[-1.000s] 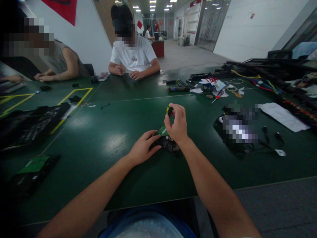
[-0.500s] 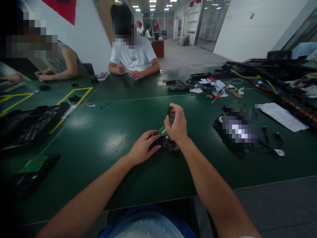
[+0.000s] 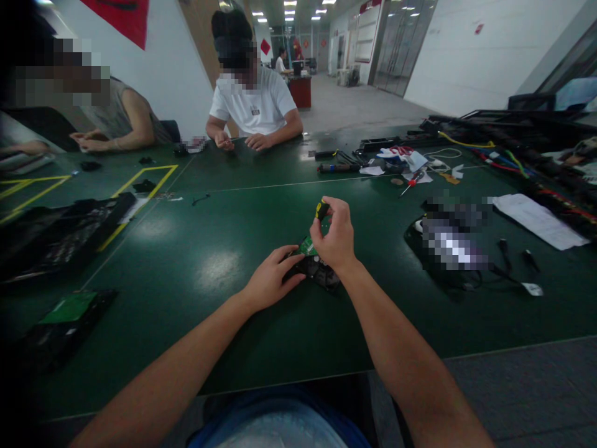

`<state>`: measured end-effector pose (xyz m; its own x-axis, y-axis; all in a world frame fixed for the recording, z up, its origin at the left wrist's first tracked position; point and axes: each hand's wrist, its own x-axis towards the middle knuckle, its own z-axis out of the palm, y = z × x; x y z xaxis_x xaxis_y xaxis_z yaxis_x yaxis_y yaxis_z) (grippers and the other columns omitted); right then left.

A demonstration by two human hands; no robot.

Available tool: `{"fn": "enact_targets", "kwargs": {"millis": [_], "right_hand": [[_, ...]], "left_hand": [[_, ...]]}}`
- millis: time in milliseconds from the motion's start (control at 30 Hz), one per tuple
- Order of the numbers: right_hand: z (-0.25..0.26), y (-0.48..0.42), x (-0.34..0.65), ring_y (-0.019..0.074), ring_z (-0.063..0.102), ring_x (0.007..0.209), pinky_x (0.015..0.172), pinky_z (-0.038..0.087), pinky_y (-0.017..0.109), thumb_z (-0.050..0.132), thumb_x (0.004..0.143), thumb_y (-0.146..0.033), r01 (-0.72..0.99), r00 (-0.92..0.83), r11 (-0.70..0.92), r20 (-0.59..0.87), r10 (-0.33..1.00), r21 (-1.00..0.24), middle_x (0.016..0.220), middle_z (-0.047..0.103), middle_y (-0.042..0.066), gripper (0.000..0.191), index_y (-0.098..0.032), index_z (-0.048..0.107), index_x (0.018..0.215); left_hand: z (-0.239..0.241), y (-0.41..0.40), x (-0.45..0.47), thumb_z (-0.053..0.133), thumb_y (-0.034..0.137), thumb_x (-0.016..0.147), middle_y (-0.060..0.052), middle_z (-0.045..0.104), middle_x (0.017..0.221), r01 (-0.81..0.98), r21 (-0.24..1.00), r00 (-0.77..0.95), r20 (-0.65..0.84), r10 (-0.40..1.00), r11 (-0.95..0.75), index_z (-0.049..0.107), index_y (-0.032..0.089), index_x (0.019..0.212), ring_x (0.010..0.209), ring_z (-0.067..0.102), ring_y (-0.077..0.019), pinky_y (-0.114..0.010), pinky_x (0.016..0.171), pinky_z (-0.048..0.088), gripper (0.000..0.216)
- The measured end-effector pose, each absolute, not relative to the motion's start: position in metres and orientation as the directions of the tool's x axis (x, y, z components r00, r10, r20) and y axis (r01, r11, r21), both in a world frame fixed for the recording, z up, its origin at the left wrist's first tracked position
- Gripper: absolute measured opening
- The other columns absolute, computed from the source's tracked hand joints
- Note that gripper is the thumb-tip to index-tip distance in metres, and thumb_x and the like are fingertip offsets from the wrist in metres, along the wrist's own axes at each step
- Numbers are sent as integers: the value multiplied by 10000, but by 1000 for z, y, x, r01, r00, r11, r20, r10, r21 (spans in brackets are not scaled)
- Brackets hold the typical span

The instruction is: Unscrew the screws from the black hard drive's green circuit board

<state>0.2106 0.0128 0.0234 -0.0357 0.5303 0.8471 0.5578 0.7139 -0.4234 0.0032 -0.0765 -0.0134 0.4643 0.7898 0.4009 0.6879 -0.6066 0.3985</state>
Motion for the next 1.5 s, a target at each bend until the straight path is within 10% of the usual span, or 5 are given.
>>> {"fn": "enact_targets", "kwargs": {"millis": [1500], "right_hand": [[28,10,210,252,663,1053,838,656,458,618,955,-238,534,-75,735,842,534,-418,1399,525,139,541,-282,447,1467]], "left_hand": [[-13,-77,3,649,404,1018,-181,544,1514,685,401,470,394,790,-608,595,213,1458,1411,541,-357,-577,1145,520,483]]}}
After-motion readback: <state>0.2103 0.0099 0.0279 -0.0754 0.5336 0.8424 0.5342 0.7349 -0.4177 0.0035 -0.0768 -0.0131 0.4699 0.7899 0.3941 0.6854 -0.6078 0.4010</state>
